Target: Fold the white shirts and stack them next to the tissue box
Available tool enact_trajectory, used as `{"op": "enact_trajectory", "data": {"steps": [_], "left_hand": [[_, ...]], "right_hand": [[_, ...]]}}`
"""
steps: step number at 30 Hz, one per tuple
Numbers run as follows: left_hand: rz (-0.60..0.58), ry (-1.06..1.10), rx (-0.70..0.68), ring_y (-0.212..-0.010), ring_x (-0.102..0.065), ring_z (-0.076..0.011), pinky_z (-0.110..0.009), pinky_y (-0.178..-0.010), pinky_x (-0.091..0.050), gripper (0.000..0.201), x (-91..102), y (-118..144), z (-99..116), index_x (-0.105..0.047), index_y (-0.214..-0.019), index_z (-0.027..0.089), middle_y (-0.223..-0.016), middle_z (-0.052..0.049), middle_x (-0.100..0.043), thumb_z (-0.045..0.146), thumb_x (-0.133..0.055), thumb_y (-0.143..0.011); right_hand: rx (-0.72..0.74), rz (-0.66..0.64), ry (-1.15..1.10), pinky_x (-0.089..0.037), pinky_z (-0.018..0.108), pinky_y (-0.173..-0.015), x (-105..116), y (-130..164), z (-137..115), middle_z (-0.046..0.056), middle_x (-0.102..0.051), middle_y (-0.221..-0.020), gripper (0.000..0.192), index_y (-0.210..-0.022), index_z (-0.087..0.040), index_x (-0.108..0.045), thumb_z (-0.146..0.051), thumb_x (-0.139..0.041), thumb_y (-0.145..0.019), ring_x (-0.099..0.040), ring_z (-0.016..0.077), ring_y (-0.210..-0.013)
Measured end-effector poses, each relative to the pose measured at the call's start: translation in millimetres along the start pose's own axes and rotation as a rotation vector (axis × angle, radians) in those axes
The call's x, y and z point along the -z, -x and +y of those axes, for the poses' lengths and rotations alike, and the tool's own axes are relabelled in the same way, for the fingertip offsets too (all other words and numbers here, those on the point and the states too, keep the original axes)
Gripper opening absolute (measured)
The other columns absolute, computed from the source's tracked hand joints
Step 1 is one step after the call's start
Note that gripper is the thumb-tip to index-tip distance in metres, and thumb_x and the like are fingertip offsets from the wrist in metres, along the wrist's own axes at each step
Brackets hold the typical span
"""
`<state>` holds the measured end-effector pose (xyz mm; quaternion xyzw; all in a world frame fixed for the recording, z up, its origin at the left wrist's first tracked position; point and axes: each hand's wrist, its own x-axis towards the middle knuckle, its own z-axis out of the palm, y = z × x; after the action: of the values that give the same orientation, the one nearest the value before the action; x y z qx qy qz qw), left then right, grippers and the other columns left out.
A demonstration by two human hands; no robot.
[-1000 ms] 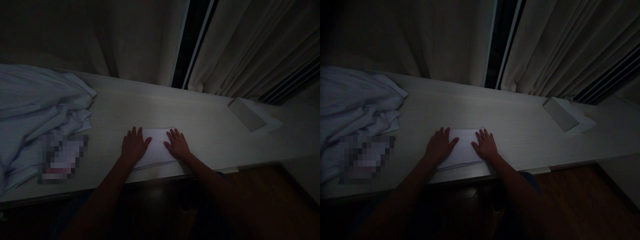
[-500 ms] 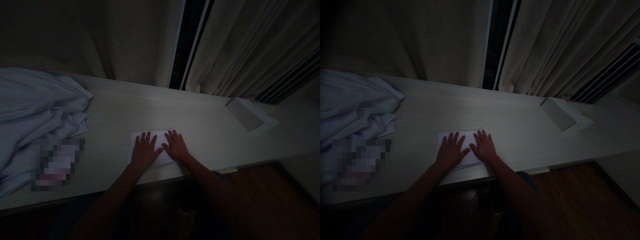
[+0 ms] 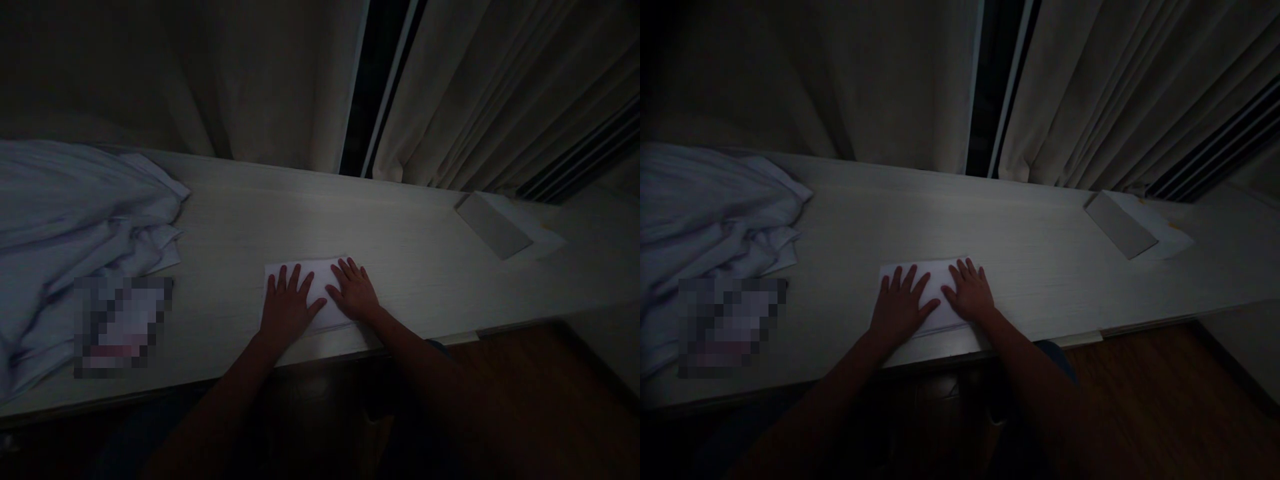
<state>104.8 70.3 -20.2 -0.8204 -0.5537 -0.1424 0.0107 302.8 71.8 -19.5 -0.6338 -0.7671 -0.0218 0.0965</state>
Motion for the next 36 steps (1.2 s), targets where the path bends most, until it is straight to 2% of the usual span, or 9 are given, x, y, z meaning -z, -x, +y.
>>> {"op": "enact_trajectory", "data": {"steps": [6,12,18,29,36], "left_hand": [[-0.011,0.054,0.015,-0.148,-0.002,-0.0377,-0.058,-0.117,-0.007,0.074,-0.9,1,-2,-0.035,-0.148,0.028,-0.162,-0.005,-0.017,0.069,-0.034,-0.087],[0.008,0.024,0.018,-0.148,-0.003,-0.0378,-0.055,-0.118,-0.008,0.075,-1.3,6,-7,-0.033,-0.149,0.027,-0.162,-0.007,-0.015,0.070,-0.034,-0.087],[-0.008,0.027,0.028,-0.148,-0.001,-0.0373,-0.055,-0.118,-0.009,0.075,-1.5,8,-9,-0.032,-0.149,0.030,-0.162,-0.004,-0.016,0.070,-0.036,-0.086],[0.031,-0.003,-0.015,-0.147,-0.009,-0.0400,-0.054,-0.117,-0.012,0.079,-4.1,8,-12,-0.033,-0.149,0.026,-0.161,-0.010,-0.019,0.073,-0.033,-0.085],[-0.002,0.018,-0.037,-0.147,-0.008,-0.0404,-0.055,-0.117,-0.013,0.079,-2.3,6,-18,-0.035,-0.149,0.026,-0.161,-0.008,-0.021,0.073,-0.035,-0.085]], "right_hand": [[0.003,-0.004,0.002,-0.017,0.054,-0.118,-2,1,2,0.000,-0.023,-0.159,0.063,-0.149,-0.028,-0.031,-0.064,-0.024,-0.097,-0.008,0.0248,-0.148],[0.008,-0.006,0.001,-0.018,0.052,-0.118,-1,1,2,0.000,-0.022,-0.159,0.063,-0.149,-0.029,-0.030,-0.064,-0.025,-0.097,-0.007,0.0243,-0.148],[0.002,-0.017,-0.003,-0.018,0.052,-0.118,0,1,2,-0.001,-0.022,-0.159,0.063,-0.149,-0.031,-0.029,-0.064,-0.024,-0.097,-0.007,0.0243,-0.148],[0.018,0.000,0.000,-0.020,0.052,-0.117,0,2,2,0.001,-0.024,-0.159,0.064,-0.149,-0.027,-0.032,-0.064,-0.022,-0.097,-0.009,0.0253,-0.148],[0.014,-0.003,-0.014,-0.019,0.052,-0.117,0,2,1,0.002,-0.024,-0.159,0.064,-0.149,-0.028,-0.032,-0.063,-0.024,-0.097,-0.008,0.0252,-0.148]]}}
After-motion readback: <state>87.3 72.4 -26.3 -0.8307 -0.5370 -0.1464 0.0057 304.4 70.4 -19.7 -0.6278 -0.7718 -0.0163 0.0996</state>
